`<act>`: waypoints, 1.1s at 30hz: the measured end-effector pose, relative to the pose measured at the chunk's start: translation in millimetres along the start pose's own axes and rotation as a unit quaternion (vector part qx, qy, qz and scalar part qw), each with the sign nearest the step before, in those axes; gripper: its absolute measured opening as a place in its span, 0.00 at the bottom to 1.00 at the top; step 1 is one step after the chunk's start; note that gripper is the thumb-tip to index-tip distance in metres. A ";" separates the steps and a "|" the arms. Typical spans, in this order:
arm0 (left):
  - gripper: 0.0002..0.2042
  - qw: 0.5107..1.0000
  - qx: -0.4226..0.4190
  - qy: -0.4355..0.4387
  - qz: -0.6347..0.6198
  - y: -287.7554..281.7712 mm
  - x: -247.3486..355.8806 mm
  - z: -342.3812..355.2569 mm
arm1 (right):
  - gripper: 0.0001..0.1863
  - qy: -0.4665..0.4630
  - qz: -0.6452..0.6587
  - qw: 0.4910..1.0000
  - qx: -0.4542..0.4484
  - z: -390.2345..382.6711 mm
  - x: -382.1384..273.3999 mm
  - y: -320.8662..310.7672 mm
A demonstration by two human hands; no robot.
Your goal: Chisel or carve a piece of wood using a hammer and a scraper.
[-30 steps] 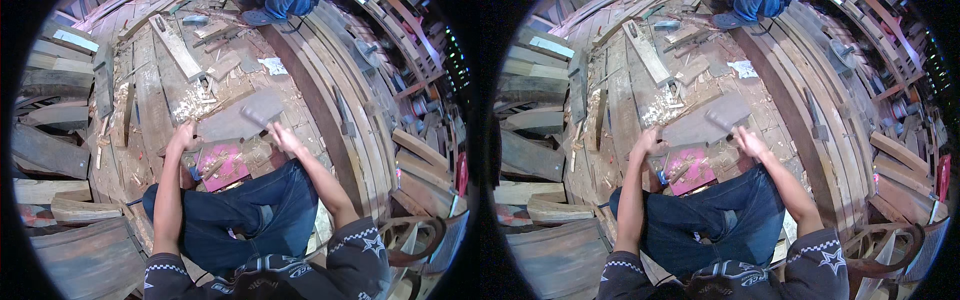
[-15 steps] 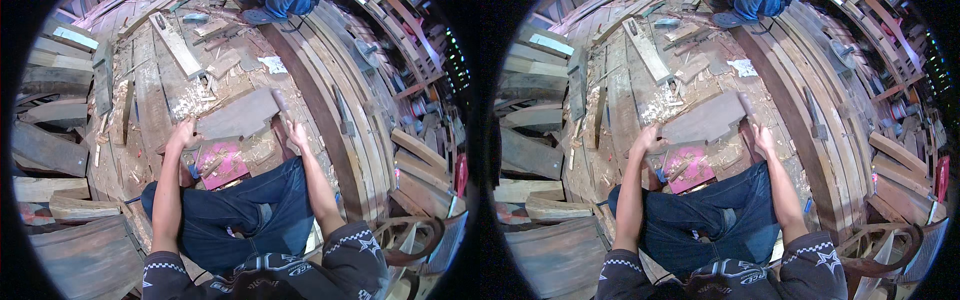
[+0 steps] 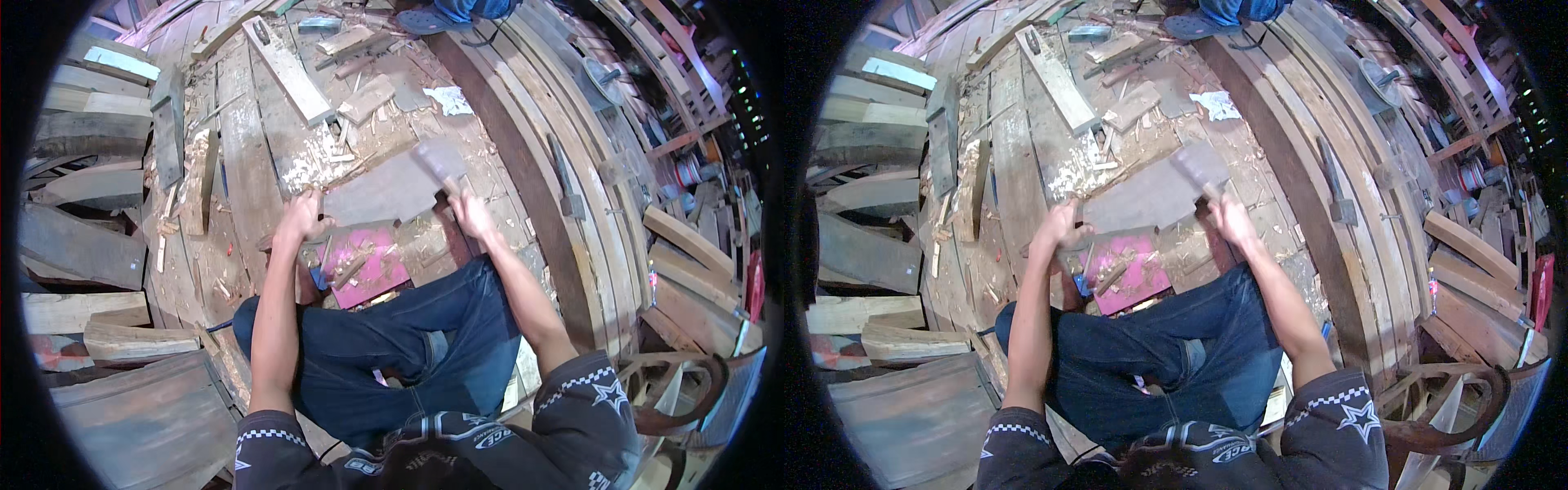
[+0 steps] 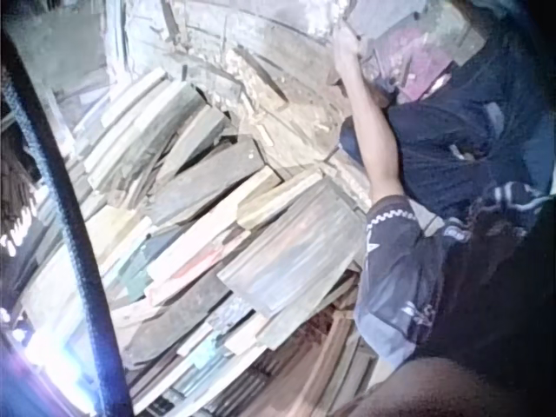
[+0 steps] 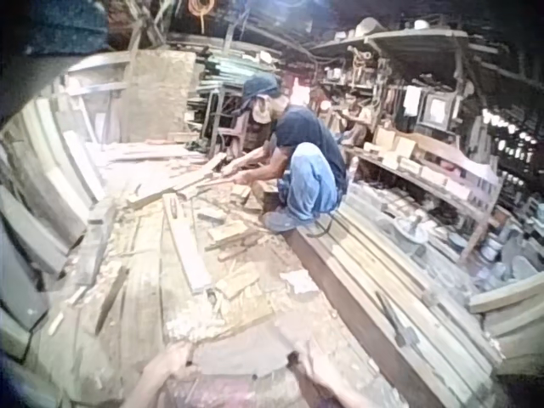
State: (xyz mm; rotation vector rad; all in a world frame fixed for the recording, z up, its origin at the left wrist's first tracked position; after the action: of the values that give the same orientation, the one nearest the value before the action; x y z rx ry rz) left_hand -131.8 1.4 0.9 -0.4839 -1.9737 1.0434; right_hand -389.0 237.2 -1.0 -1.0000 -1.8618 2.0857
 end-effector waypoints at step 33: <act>0.31 1.000 0.014 0.001 0.013 1.8 -0.5 -0.4 | 0.21 0.063 0.088 0.994 0.027 4.1 -0.6 -17.8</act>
State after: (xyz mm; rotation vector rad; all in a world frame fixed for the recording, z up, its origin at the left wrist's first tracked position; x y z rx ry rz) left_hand -131.2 2.4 -0.7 -0.4960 -1.9534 1.0840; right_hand -396.2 237.2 15.8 -1.2927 -1.7022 2.0991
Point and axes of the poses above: each hand's wrist, its own z-axis towards the middle knuckle, its own y-axis out of the palm, x = y × z, the point moved 10 cm from there along z, towards the middle knuckle, and after that the axes turned 6 degrees about -z, right-handed, at the moved point
